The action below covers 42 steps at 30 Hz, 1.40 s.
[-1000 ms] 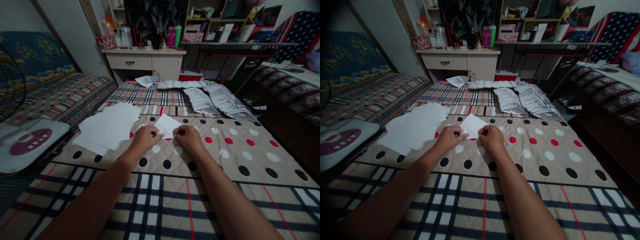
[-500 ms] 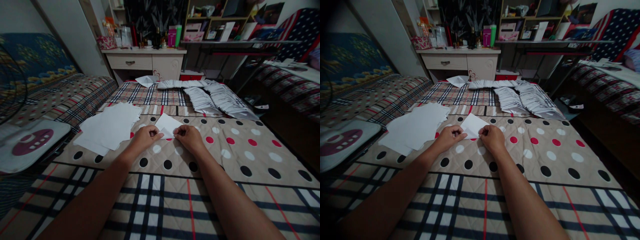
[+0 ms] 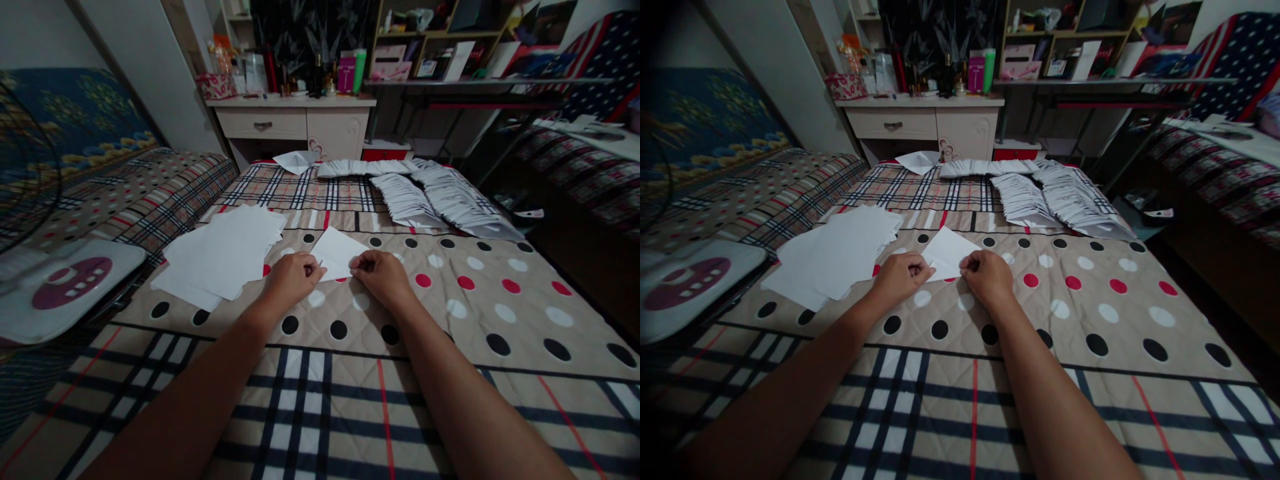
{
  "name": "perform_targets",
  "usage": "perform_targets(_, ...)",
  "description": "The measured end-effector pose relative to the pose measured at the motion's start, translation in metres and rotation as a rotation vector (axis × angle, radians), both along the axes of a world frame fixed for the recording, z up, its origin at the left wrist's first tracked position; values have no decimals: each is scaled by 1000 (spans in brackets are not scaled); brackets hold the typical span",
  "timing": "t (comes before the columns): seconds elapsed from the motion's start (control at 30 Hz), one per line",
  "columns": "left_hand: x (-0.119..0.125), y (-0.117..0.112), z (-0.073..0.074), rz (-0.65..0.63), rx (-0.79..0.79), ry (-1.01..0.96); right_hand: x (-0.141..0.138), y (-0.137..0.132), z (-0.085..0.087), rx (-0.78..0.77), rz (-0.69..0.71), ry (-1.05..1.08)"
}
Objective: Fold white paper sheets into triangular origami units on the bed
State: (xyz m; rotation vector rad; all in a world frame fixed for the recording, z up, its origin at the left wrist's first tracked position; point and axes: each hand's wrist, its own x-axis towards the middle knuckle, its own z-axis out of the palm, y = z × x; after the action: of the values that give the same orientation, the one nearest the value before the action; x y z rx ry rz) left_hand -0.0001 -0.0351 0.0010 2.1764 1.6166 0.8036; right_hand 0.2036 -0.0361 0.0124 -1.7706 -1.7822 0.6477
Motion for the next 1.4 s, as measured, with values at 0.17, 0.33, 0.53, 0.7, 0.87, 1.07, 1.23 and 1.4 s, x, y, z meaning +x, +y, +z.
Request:
perform_targets(0.17,2,-1,2,6,22,90,0,0,0,6,2,9)
perform_targets(0.33,2,0,0,39,30,110,0,0,-1,7,4,5)
perform_targets(0.53,6,-1,2,73,12,141,-1,0,0,-4,3,-4)
perform_targets(0.7,9,-1,5,86,-14,188,0,0,-2,-3,4,-6)
perform_targets(0.87,9,-2,6,84,-11,212,-2,-1,1,14,0,-55)
perform_targets(1.07,9,-2,5,90,-24,223,-6,-6,7,-4,-9,-99)
perform_targets(1.23,11,-4,7,123,-16,273,-8,-8,7,10,-11,-146)
perform_targets(1.4,16,-10,10,168,-58,308,-9,-8,7,11,-12,-168)
